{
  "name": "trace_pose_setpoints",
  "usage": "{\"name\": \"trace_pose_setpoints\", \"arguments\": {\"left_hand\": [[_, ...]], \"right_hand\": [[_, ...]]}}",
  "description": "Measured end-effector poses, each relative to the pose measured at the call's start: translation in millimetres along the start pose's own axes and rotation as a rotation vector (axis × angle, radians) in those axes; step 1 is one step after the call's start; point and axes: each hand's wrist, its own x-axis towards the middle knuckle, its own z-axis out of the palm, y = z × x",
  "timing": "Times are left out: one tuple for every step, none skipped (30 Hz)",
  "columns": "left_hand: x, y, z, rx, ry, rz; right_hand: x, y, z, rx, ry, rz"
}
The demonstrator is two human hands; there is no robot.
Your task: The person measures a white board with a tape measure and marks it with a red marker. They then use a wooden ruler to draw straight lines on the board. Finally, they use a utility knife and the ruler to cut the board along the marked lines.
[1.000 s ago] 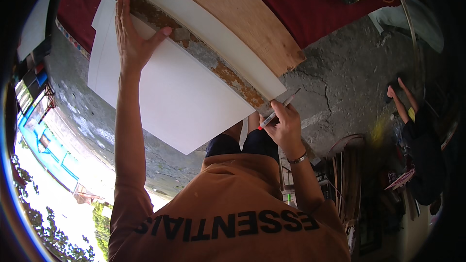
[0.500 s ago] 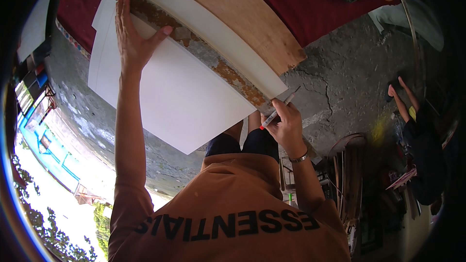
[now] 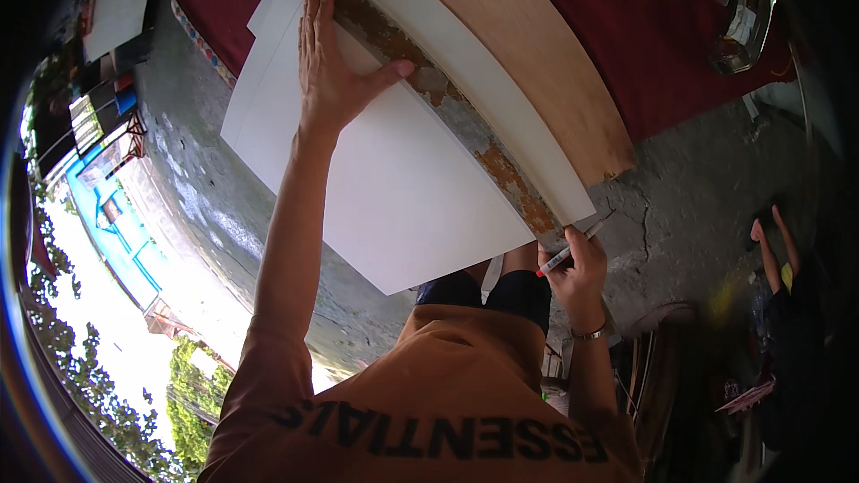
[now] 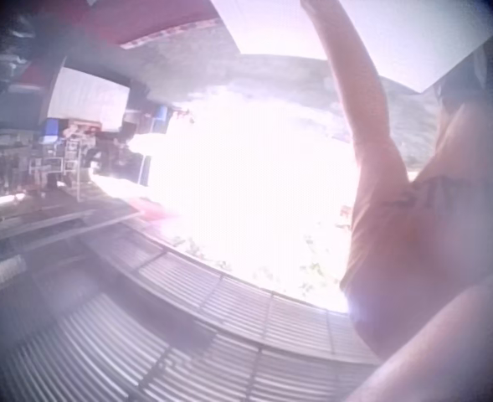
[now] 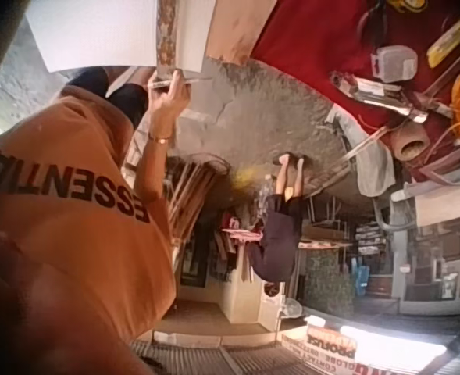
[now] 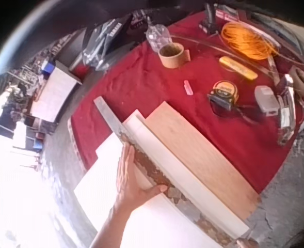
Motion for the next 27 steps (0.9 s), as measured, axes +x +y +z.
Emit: {"name": "trace_pose_setpoints", "arguments": {"left_hand": [[0.7, -0.4, -0.3, -0.002, -0.001, -0.003], [0.5, -0.4, -0.6, -0.002, 0.003, 0.002], [0.5, -1.1, -1.1, -0.003, 0.007, 0.006], [0.5, -1.5, -1.1, -0.005, 0.01, 0.012], [0.3, -1.9, -1.3, -0.008, 0.015, 0.017], [-0.3, -2.4, -1.2, -0.011, 0.02, 0.022], [-0.5, -3.1, -0.6, -0.013, 0.025, 0.027], [-0.5, -3.7, 0.2, -0.019, 0.034, 0.038], [-0.5, -4.2, 1.0, -0.025, 0.043, 0.048], [-0.4, -4.7, 1.6, -0.03, 0.052, 0.058], [-0.3, -4.8, 1.6, -0.029, 0.05, 0.061], [-0.1, -4.8, 1.4, -0.027, 0.049, 0.063], [-0.1, -4.9, 1.3, -0.025, 0.047, 0.065], [-0.1, -5.5, 1.6, -0.03, 0.05, 0.067], [-0.4, -6.3, 2.1, -0.035, 0.053, 0.07], [-0.5, -6.8, 2.4, -0.04, 0.055, 0.072], [-0.3, -6.4, 2.3, -0.038, 0.054, 0.069], [-0.4, -5.8, 2.2, -0.036, 0.052, 0.067], [-0.4, -5.2, 1.9, -0.034, 0.051, 0.064], [-0.2, -4.8, 1.6, -0.034, 0.049, 0.061], [-0.1, -4.4, 1.4, -0.034, 0.047, 0.059], [0.0, -4.3, 1.3, -0.034, 0.046, 0.056], [-0.1, -4.3, 1.1, -0.037, 0.043, 0.053], [-0.2, -4.5, 0.8, -0.04, 0.041, 0.049], [-0.3, -4.8, 0.7, -0.043, 0.038, 0.045], [-0.3, -5.6, 1.2, -0.03, 0.035, 0.042], [-0.1, -6.7, 2.3, -0.018, 0.033, 0.038]], "right_hand": [[1.2, 0.5, 1.5, 0.005, 0.007, -0.01], [1.0, 1.5, 0.3, 0.005, 0.009, -0.019], [0.1, 2.4, -0.2, 0.003, 0.007, -0.02], [-1.3, 3.6, -0.1, 0.0, 0.005, -0.021], [-2.1, 4.5, 0.8, 0.0, 0.004, -0.022], [-3.1, 6.2, 1.2, -0.013, 0.003, -0.033], [-4.1, 8.4, 1.5, -0.026, 0.003, -0.044], [-4.9, 9.6, 1.9, -0.038, 0.002, -0.053], [-4.7, 10.0, 2.2, -0.04, 0.007, -0.057], [-4.5, 10.3, 2.4, -0.042, 0.011, -0.06], [-4.4, 10.6, 2.5, -0.044, 0.015, -0.064], [-4.6, 11.0, 2.6, -0.043, 0.013, -0.062], [-4.8, 11.3, 2.7, -0.043, 0.011, -0.06], [-4.7, 11.4, 2.7, -0.042, 0.009, -0.059], [-4.4, 11.1, 2.5, -0.039, 0.01, -0.063], [-4.1, 10.6, 2.3, -0.036, 0.011, -0.066], [-3.9, 10.1, 1.8, -0.033, 0.011, -0.07], [-3.7, 9.6, 1.1, -0.032, 0.004, -0.065], [-3.4, 9.0, 0.3, -0.032, -0.003, -0.06], [-3.2, 8.7, -0.1, -0.031, -0.01, -0.054], [-3.0, 8.7, -0.1, -0.028, -0.005, -0.059], [-2.8, 8.7, 0.0, -0.026, 0.0, -0.064], [-2.8, 8.7, 0.1, -0.023, 0.005, -0.069], [-3.0, 9.2, 0.4, -0.031, 0.004, -0.073], [-3.3, 10.1, 0.9, -0.039, 0.003, -0.076], [-3.5, 10.7, 1.2, -0.048, 0.001, -0.08], [-3.5, 10.6, 1.2, -0.051, 0.002, -0.081]]}}
